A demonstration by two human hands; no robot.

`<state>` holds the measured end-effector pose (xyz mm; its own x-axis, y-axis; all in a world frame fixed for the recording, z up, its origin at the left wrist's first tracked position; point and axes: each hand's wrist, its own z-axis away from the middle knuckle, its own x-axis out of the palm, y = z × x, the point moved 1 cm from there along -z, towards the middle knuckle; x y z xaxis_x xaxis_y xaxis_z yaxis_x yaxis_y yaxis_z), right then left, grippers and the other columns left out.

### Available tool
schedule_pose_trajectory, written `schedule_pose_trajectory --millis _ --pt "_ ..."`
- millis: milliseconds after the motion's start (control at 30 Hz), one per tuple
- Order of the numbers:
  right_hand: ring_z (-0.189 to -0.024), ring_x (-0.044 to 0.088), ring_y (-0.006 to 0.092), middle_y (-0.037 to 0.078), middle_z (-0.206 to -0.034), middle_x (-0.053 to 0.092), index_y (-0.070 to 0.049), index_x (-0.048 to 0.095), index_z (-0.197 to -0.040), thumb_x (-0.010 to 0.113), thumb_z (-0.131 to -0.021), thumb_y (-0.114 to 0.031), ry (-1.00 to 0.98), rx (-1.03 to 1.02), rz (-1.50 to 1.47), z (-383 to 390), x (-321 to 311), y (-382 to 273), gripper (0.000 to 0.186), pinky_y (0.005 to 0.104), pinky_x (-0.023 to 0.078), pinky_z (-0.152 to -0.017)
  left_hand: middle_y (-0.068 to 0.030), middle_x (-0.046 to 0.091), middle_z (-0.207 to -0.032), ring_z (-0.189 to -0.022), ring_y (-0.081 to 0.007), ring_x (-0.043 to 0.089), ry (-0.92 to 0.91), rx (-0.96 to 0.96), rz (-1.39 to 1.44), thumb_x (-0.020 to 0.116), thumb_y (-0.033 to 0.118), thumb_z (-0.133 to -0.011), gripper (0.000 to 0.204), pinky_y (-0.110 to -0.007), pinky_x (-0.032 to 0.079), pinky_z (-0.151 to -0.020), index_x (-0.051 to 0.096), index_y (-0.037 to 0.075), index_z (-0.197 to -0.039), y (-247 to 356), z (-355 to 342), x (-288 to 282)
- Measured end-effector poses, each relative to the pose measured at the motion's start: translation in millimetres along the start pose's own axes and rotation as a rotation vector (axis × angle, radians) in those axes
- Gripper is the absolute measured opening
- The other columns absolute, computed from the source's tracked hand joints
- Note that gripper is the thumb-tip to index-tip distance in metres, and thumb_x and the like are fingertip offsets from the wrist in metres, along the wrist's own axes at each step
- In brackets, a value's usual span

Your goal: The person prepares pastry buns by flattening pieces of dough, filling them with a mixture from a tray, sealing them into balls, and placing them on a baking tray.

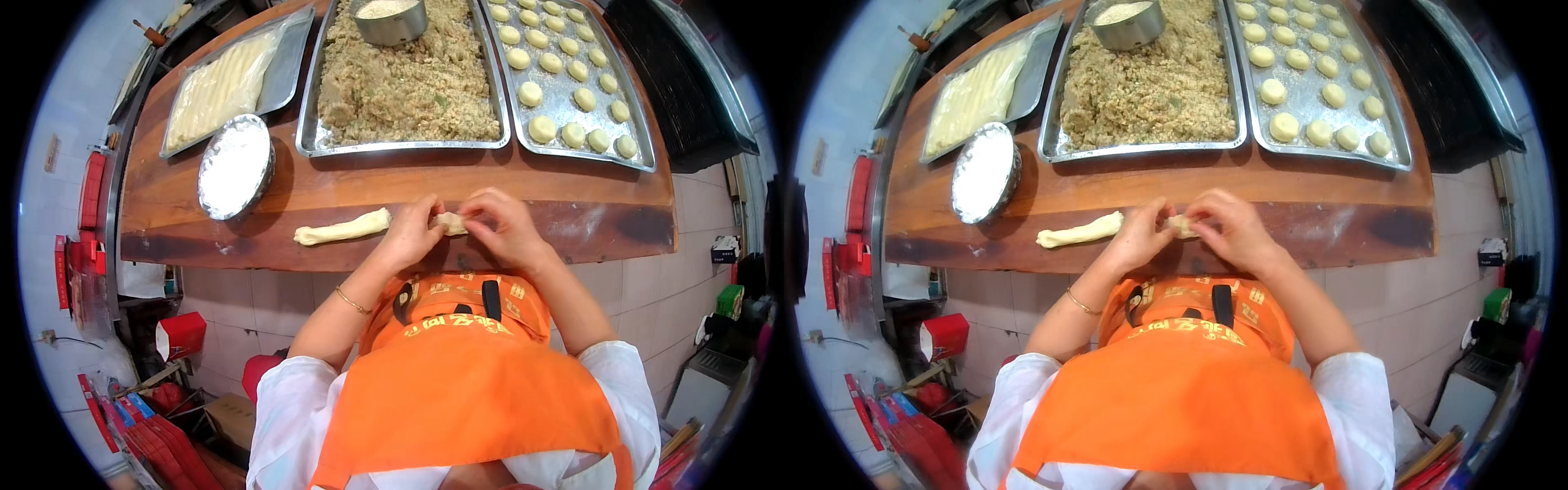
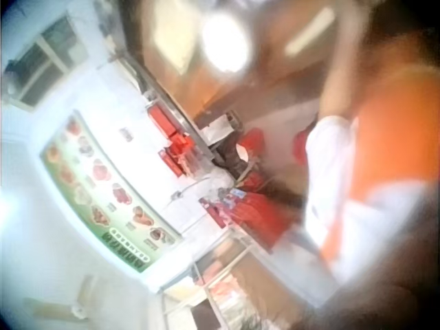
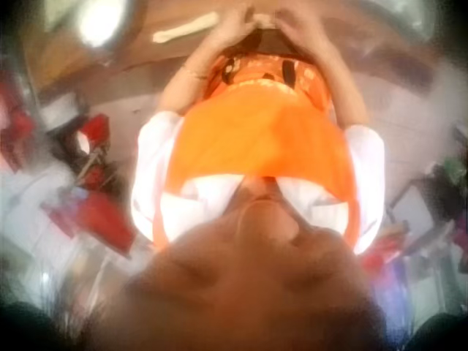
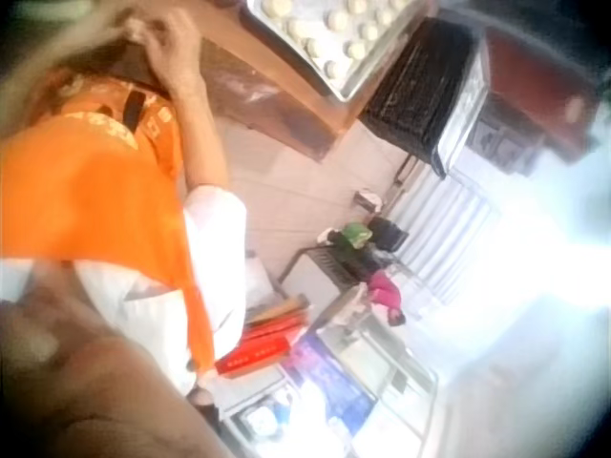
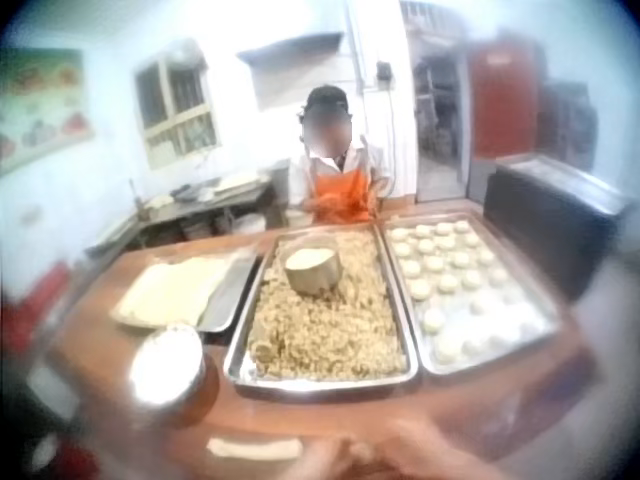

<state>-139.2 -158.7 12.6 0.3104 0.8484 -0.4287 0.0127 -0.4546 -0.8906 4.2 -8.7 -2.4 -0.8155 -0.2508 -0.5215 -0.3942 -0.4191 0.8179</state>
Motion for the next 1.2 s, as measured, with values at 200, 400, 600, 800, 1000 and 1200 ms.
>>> schedule_pose_trajectory --millis 200,400,600,800,1000,1200 --pt "-0.104 0.064 0.0340 0.015 -0.107 0.067 -0.006 0.068 -0.111 0.069 -0.084 0.000 0.130 -0.264 0.157 -16 12 17 0.028 0.0416 0.052 -0.091 -0.0238 0.066 -0.106 -0.100 -0.0369 0.067 0.278 0.235 -0.192 0.053 -0.007 -0.085 0.031 -0.043 0.054 -0.087 0.063 -0.005 -0.114 -14 -8 2" --pt "-0.101 0.064 0.0219 0.012 -0.112 0.066 -0.001 0.066 -0.115 0.061 -0.087 0.007 0.542 -0.147 0.029 -18 -38 10 0.029 0.0316 0.050 -0.090 -0.0239 0.057 -0.134 -0.127 -0.0390 0.053 0.340 0.551 -0.313 0.066 0.022 -0.091 0.048 -0.046 0.042 -0.108 0.056 -0.002 -0.131 17 -68 47" --pt "-0.099 0.064 0.0199 0.011 -0.113 0.066 0.000 0.065 -0.117 0.060 -0.089 0.007 0.617 -0.043 0.018 3 -42 27 0.029 0.0297 0.051 -0.087 -0.0177 0.042 -0.153 -0.140 -0.0346 0.041 0.111 0.647 -0.623 0.066 0.045 -0.090 0.070 -0.050 0.030 -0.117 0.045 0.013 -0.149 23 -70 46" --pt "-0.099 0.065 0.0189 0.011 -0.112 0.066 0.000 0.065 -0.117 0.058 -0.090 0.008 0.646 -0.091 -0.060 -3 -53 19 0.028 0.0288 0.051 -0.085 -0.0203 0.033 -0.159 -0.144 -0.0378 0.036 -0.008 0.631 -0.686 0.059 0.045 -0.096 0.073 -0.054 0.029 -0.117 0.033 0.015 -0.156 31 -83 44" --pt "-0.100 0.065 0.0172 0.010 -0.111 0.067 0.000 0.065 -0.115 0.055 -0.092 0.007 0.588 -0.030 -0.001 20 -62 18 0.027 0.0283 0.052 -0.083 -0.0148 0.027 -0.164 -0.150 -0.0338 0.027 -0.075 0.683 -0.613 0.058 0.047 -0.096 0.074 -0.055 0.025 -0.118 0.031 0.020 -0.158 22 -98 41" --pt "-0.097 0.066 0.0155 0.009 -0.110 0.068 -0.002 0.067 -0.113 0.056 -0.093 0.005 0.572 0.005 0.008 24 -59 22 0.024 0.0261 0.052 -0.079 -0.0138 0.031 -0.163 -0.150 -0.0300 0.029 0.048 0.856 -0.777 0.057 0.054 -0.093 0.069 -0.053 0.025 -0.118 0.047 0.015 -0.149 28 -96 42"
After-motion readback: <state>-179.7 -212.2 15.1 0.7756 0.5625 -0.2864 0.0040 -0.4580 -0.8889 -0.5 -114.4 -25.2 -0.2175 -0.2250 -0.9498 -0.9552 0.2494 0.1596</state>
